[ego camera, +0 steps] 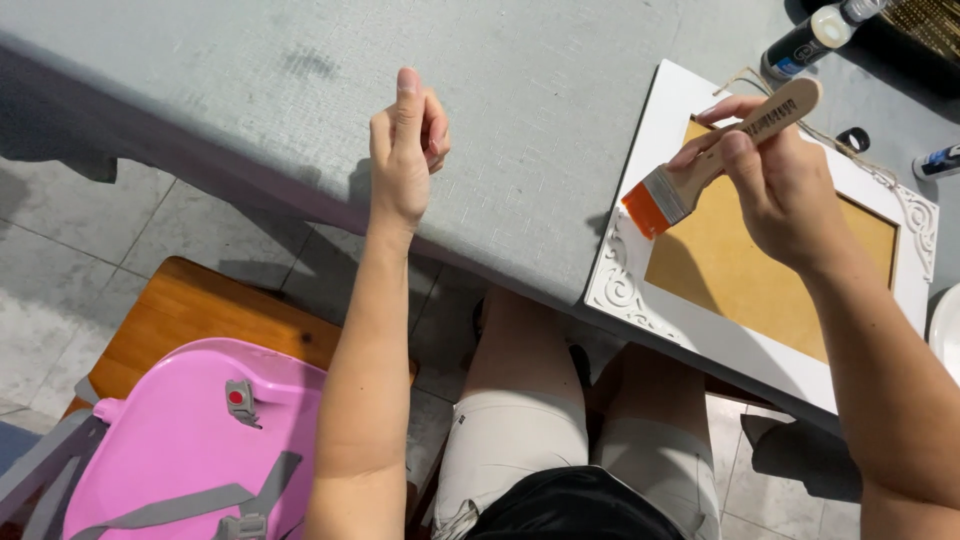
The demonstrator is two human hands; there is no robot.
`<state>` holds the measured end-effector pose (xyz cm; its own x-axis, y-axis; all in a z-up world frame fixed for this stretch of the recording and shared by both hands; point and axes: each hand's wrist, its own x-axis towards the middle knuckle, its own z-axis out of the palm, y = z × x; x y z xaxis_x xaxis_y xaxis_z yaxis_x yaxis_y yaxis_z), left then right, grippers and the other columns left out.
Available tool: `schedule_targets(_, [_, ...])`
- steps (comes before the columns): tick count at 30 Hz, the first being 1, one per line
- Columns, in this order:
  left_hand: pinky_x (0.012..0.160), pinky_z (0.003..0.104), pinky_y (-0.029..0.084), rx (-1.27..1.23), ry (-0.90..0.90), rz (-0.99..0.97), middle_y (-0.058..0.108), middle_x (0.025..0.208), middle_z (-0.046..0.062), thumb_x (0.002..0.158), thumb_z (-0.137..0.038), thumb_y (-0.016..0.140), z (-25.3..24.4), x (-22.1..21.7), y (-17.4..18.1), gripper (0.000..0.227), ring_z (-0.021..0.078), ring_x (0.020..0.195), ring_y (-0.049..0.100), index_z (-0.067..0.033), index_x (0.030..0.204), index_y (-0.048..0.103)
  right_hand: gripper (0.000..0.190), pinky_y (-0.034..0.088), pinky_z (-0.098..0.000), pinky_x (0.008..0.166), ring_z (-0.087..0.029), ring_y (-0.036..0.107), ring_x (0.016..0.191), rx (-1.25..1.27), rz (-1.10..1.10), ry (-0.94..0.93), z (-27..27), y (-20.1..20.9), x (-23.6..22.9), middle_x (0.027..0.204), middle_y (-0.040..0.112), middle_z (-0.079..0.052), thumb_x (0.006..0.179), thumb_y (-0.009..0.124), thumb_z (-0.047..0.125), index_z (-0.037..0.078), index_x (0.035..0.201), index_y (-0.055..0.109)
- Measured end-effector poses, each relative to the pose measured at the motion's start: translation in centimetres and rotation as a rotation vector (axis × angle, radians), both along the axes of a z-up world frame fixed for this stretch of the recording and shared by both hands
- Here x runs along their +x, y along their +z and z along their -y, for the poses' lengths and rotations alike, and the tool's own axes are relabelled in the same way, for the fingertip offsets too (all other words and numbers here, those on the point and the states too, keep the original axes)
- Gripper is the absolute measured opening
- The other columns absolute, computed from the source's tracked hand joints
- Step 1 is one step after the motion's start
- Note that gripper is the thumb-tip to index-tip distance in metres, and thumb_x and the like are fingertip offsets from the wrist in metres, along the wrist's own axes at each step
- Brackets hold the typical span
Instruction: Applying paint to the edges of a picture frame and attaching decorative scrollwork to the corners.
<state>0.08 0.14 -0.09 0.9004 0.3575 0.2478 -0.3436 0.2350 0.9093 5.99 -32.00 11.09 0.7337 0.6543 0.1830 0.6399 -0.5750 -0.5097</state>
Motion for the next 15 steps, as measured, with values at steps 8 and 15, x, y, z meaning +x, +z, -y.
schedule_targets(8, [0.046,0.021,0.024,0.005,0.011,-0.031,0.038,0.055,-0.005,0.098,-0.062,0.036,0.0,0.0,0.1,0.059,0.0053,0.049,0.031,-0.0169,0.061,0.042,0.038,0.049,-0.0396,0.099,-0.026,0.064,0.114,-0.048,0.011,0.008,0.1,0.2,-0.1,0.121,0.067,-0.01,0.119,0.03,0.02,0.001,0.12,0.062])
schedule_targets(15, [0.046,0.021,0.024,0.003,0.008,-0.017,0.037,0.055,-0.005,0.099,-0.061,0.036,0.0,0.0,0.0,0.058,0.0053,0.048,0.031,-0.0172,0.062,0.041,0.042,0.051,-0.04,0.091,-0.029,0.064,0.108,-0.021,0.097,0.018,1.2,-0.7,-0.1,0.131,0.062,-0.014,0.119,0.032,0.015,-0.003,0.116,0.07])
